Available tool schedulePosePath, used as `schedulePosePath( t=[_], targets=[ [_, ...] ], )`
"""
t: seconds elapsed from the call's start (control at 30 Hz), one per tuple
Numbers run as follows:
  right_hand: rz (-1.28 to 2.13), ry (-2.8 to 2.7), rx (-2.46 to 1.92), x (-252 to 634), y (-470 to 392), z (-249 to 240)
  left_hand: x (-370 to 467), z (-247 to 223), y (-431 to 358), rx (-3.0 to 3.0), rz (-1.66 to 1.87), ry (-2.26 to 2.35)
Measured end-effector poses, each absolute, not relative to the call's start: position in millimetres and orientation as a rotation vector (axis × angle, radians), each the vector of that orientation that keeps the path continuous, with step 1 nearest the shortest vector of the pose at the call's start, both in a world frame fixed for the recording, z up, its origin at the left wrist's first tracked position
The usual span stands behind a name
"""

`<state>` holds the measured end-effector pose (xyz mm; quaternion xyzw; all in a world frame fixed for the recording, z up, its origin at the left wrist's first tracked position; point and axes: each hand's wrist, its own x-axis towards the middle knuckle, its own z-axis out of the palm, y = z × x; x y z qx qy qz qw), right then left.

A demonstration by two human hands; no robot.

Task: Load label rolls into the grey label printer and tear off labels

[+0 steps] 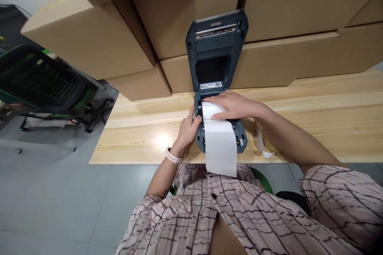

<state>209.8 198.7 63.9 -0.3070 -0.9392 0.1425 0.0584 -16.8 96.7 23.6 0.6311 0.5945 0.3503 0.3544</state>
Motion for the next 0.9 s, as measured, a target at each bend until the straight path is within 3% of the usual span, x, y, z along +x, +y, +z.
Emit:
schedulePosePath(
  t=[0.3, 0.6, 0.77, 0.9],
  targets=[
    [0.422, -2.927, -1.151, 193, 185, 88, -24, 17, 101, 1.517, 0.916, 1.405],
    [0.652, -2.532, -0.872, 264, 164, 160, -29, 44, 103, 1.687, 0.737, 1.383],
    [0.699, -2.083, -1.108, 313, 166, 148, -29, 44, 103, 1.663, 0.733, 1.397],
    [0.929, -1.763, -1.38, 312, 179, 116, -30, 39, 104, 1.673, 0.778, 1.369]
  ],
)
